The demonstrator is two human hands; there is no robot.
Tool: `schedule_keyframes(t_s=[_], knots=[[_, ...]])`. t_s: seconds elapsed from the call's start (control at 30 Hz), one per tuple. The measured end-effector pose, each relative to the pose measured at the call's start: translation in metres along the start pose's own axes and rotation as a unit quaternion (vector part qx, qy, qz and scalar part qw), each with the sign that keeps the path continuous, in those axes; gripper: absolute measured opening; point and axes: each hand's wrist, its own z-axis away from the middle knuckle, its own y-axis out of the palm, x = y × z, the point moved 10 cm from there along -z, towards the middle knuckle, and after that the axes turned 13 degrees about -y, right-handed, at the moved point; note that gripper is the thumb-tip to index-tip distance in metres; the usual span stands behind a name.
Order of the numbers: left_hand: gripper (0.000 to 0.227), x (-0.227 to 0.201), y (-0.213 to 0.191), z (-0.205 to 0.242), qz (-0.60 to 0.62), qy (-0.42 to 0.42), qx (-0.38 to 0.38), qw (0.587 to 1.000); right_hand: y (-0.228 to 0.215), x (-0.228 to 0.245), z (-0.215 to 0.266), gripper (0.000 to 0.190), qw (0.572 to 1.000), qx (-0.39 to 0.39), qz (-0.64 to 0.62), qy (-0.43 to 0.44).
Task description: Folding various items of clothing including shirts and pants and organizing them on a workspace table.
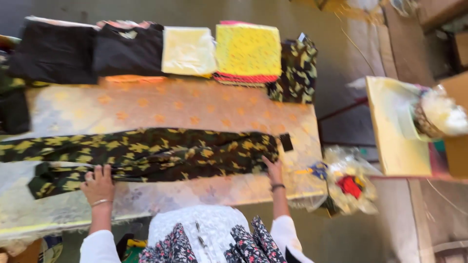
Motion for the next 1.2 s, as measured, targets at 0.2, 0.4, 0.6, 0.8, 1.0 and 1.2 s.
schedule_keyframes(t_s=[0.2,0.4,0.6,0.8,1.0,1.2], knots=[[0.021,-0.003,0.009,0.004,0.017,0.036,0.049,0.998,-0.065,0.022,-0.014,0.070,0.960,-0.108,0.080,-0.244],[0.049,0.003,-0.013,0.039,0.068,0.062,0.080,0.992,-0.173,-0.084,-0.025,0.104,0.871,-0.276,0.299,-0.275],[0.058,0.094,0.016,0.050,-0.026,-0.119,0.087,0.989,-0.180,-0.066,0.018,0.091,0.878,-0.290,0.365,-0.107],[0.071,0.176,0.079,0.006,-0.079,-0.283,0.287,0.912,-0.190,-0.106,-0.012,0.069,0.862,-0.277,0.407,-0.124],[0.037,0.154,0.080,-0.053,-0.118,-0.195,0.428,0.875,-0.187,-0.085,-0.019,0.061,0.869,-0.217,0.428,-0.116],[0.091,-0.083,-0.061,-0.049,0.257,0.181,0.303,0.900,-0.130,-0.015,0.003,0.023,0.887,-0.168,-0.427,0.060]])
